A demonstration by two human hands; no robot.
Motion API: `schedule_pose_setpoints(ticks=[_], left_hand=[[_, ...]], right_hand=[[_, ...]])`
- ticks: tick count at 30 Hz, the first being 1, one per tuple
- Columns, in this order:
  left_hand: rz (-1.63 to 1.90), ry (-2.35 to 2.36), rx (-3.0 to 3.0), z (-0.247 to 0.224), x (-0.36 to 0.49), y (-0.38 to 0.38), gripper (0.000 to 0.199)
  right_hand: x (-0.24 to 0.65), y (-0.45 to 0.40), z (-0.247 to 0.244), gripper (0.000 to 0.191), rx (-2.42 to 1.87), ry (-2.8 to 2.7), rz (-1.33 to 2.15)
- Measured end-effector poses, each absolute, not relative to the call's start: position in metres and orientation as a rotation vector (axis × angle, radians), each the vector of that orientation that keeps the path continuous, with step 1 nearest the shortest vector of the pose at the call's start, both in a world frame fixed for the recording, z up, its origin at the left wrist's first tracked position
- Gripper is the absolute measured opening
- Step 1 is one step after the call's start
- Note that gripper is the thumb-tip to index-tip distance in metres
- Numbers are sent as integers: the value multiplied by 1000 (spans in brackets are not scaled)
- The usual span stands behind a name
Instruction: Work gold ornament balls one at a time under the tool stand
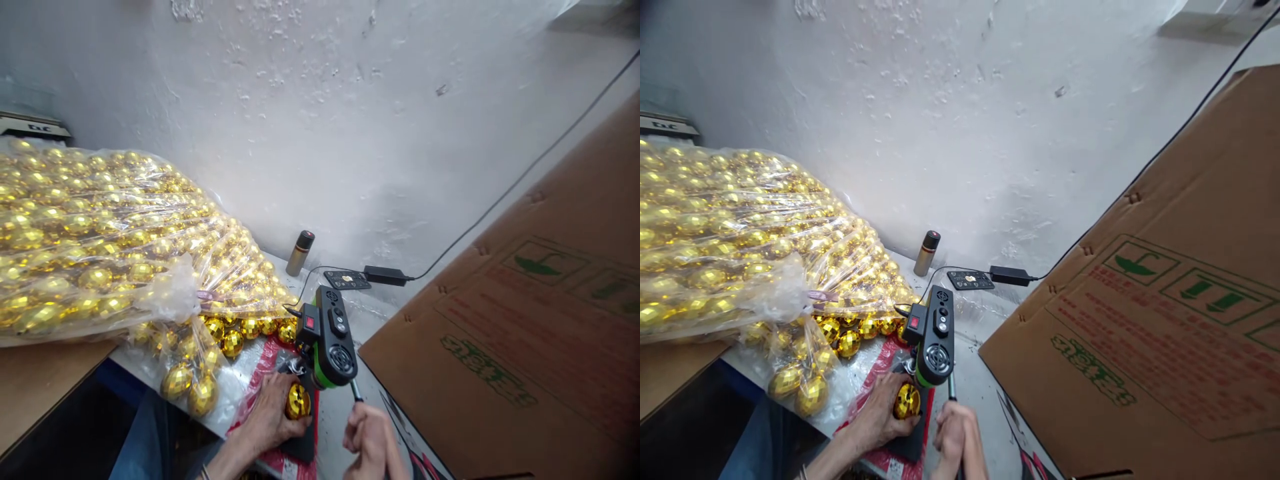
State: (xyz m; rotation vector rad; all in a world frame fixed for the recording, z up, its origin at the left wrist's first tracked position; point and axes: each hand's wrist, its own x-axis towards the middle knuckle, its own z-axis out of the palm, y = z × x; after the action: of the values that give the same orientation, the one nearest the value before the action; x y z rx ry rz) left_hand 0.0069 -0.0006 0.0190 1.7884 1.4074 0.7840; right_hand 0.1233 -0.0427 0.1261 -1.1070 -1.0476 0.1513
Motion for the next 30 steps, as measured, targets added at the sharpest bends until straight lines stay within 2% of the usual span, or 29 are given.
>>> schedule_pose_setpoints(ticks=[3, 6, 7, 9, 11, 13, 16, 24, 30], left_hand=[[814, 1331, 1916, 4, -7, -17, 69], [930, 1322, 2160, -3, -33, -26, 94], [987, 1401, 2219, 1, -44, -25, 95], [1044, 1728, 2238, 20, -65, -12, 72], [858, 2088, 2150, 48, -83, 9, 47], [501, 2257, 2035, 73, -93, 30, 37], [355, 2259, 1978, 87, -93, 50, 25], [365, 2127, 1953, 70, -77, 38, 28], [924, 1598, 1524, 74, -79, 24, 48]], right_hand=[[124, -44, 158, 46, -1108, -1058, 249], [116, -48, 162, 48, -1122, -1049, 232], [113, -49, 159, 47, -1145, -1027, 232], [109, -52, 150, 45, -1170, -996, 240], [110, -53, 141, 44, -1148, -1022, 235], [112, -53, 136, 43, -1101, -1075, 226], [111, -55, 135, 43, -1115, -1057, 253], [112, -56, 127, 37, -1097, -1080, 269], [123, -52, 125, 33, -1022, -1219, 181]])
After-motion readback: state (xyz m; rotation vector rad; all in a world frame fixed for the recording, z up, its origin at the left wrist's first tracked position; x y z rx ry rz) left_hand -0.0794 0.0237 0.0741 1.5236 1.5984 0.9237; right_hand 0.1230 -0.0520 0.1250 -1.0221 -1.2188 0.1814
